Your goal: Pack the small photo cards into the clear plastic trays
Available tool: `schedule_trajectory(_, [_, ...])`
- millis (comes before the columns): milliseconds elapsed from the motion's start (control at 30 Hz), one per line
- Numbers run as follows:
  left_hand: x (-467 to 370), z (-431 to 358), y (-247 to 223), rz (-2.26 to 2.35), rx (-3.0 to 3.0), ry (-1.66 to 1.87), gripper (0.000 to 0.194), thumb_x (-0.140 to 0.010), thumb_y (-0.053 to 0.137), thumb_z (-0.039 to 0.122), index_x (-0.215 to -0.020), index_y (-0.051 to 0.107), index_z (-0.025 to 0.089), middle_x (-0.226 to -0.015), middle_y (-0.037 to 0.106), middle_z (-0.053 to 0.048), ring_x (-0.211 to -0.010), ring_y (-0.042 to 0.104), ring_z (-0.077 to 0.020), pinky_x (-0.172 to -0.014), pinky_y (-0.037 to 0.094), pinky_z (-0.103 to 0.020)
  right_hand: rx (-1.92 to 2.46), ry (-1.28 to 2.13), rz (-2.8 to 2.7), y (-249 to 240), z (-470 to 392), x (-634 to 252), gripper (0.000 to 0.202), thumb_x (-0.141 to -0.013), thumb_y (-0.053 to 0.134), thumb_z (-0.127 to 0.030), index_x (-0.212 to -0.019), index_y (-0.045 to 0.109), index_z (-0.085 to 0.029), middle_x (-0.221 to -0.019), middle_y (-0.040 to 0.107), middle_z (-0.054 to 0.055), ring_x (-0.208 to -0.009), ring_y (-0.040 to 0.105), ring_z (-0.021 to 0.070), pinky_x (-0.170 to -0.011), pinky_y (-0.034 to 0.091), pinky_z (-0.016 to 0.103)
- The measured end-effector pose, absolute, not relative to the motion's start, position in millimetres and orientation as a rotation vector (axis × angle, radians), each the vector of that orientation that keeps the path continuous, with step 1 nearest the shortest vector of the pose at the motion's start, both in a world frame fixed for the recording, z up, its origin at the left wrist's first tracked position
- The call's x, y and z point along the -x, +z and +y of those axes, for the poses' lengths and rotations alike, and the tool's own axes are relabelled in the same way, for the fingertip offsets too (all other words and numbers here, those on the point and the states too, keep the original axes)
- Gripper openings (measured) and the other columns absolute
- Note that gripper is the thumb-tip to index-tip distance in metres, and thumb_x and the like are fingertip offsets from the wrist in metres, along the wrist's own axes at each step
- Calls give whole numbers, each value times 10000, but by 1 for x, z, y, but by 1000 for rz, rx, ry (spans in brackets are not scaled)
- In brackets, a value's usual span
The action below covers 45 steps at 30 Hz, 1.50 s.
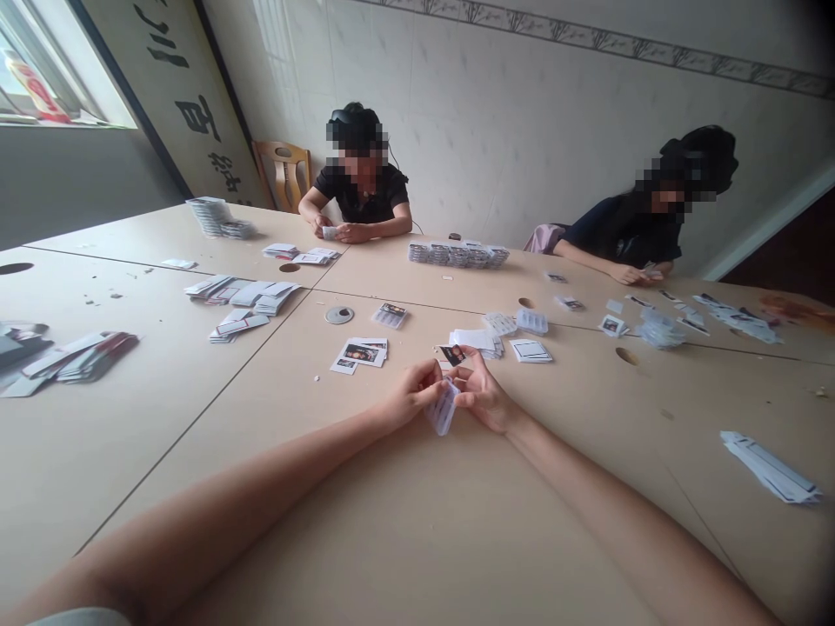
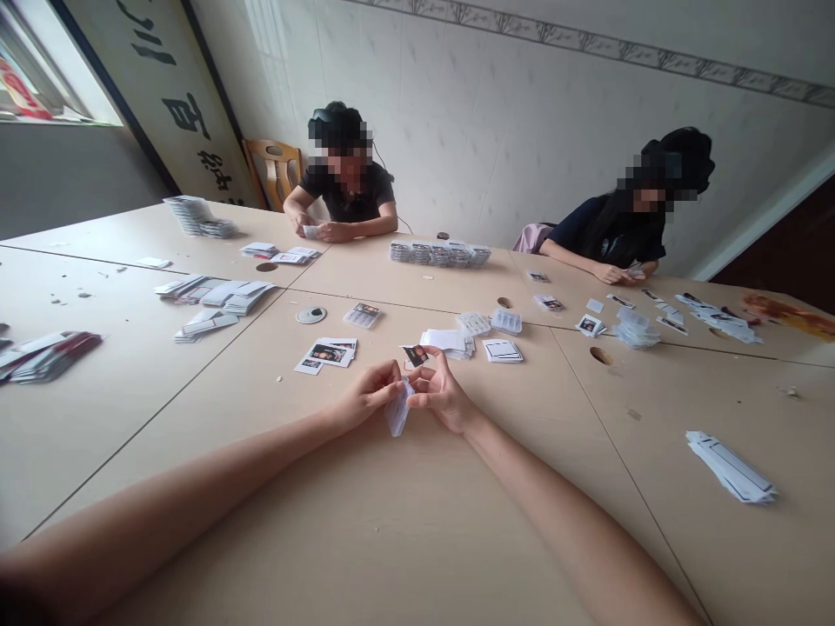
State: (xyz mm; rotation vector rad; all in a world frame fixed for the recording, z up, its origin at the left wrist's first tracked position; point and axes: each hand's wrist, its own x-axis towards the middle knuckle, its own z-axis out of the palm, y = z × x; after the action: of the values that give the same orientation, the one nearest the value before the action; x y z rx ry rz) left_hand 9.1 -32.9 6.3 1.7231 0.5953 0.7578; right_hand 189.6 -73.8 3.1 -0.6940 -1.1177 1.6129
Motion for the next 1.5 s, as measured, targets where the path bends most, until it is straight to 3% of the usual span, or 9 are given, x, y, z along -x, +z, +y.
schedule_trajectory(967, [-9, -34, 17, 578, -1578, 691, 441, -786, 609, 531, -657, 412, 158, -587, 420, 51, -540, 384, -69, -507, 295, -198, 700, 1637, -1101, 9, -79, -185, 866, -570, 816, -137, -1227, 299, -365, -855, 587, -48, -821, 604, 148, -733, 479, 275])
schedule_trajectory(1133, [-8, -35, 19, 581, -1501, 762, 367, -760, 672, 467, -784, 468, 163, -660, 464, 48, -598, 469, -89, -538, 370, -201, 669, 1654, -1030, 9, -76, -187, 797, -626, 794, -244, -1239, 298, -360, -910, 627, -17, -823, 630, 172, -734, 484, 307])
schedule_trajectory(1267, [-7, -31, 14, 738, -1478, 873, 536, -628, 796, 405, -1033, 515, 193, -661, 390, 75, -621, 491, -103, -530, 386, -197, 698, 1589, -945, 8, -75, -189, 673, -707, 707, -251, -1242, 308, -337, -936, 673, 5, -796, 658, 187, -723, 493, 325])
schedule_trajectory(1367, [-7, -27, 8, 833, -1639, 798, 503, -689, 739, 445, -1078, 592, 164, -694, 476, 36, -643, 503, -116, -543, 380, -210, 761, 1481, -928, 6, -75, -187, 666, -698, 692, -179, -1234, 324, -326, -907, 699, 4, -829, 672, 202, -753, 502, 339])
schedule_trajectory(1500, [-9, -27, 4, 893, -1881, 697, 422, -780, 622, 513, -936, 668, 124, -744, 587, -21, -654, 504, -128, -562, 377, -228, 850, 1327, -981, 0, -75, -183, 594, -737, 693, -235, -1209, 344, -318, -877, 700, -3, -842, 682, 214, -778, 514, 364])
